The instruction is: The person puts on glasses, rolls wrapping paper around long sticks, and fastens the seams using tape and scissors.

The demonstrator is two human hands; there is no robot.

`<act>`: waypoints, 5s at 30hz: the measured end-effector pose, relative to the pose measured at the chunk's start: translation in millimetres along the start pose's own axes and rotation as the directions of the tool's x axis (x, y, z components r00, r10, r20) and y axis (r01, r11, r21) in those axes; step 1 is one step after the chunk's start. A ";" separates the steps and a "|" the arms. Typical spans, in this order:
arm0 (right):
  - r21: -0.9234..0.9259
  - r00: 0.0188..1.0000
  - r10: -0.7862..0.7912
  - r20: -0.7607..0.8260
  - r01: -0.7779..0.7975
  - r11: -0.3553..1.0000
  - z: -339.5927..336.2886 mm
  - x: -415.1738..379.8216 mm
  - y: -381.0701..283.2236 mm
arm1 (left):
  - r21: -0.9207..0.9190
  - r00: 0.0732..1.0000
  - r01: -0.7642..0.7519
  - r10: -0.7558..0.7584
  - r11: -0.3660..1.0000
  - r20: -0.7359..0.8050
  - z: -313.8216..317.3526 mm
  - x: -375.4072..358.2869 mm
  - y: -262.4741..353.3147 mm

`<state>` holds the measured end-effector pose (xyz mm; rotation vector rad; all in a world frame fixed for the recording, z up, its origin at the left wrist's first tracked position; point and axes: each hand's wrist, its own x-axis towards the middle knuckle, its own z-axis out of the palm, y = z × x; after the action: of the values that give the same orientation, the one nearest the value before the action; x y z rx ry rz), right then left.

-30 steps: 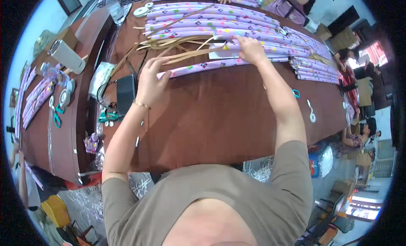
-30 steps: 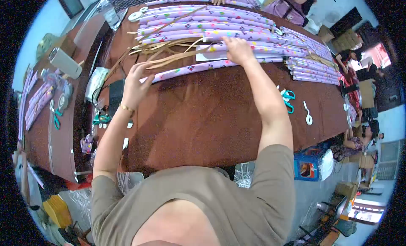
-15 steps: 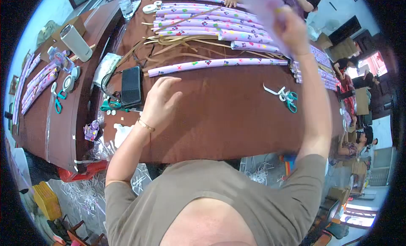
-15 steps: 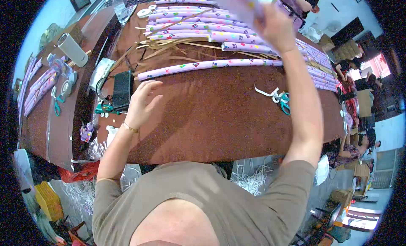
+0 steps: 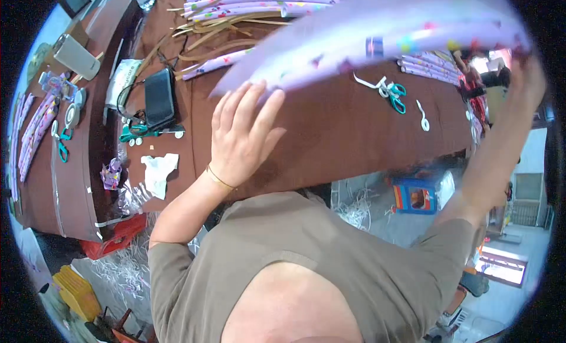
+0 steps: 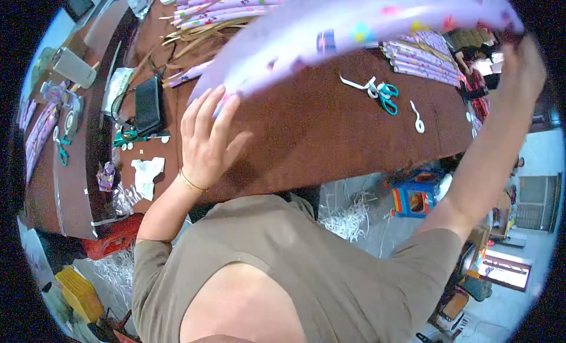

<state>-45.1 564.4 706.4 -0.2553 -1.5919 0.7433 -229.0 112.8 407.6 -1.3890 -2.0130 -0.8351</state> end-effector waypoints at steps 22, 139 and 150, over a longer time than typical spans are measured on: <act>-0.968 0.686 0.724 0.074 -0.124 0.217 -48.2 -302.5 204.6 | -0.071 0.853 0.084 -0.035 0.994 0.520 38.4 -69.1 -4.2; -0.047 0.169 0.213 0.962 -0.668 0.742 165.7 -400.4 48.0 | -0.420 0.806 0.576 -0.401 0.701 0.435 16.3 -63.8 -12.8; 0.022 0.287 0.142 0.947 -0.501 0.865 160.5 -409.0 30.7 | -0.607 0.787 0.606 -0.500 0.514 0.363 33.9 -44.6 -2.9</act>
<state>-132.6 306.8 360.0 0.1614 -2.5047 1.6916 -220.8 110.6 352.1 -1.1307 -2.4212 -2.0338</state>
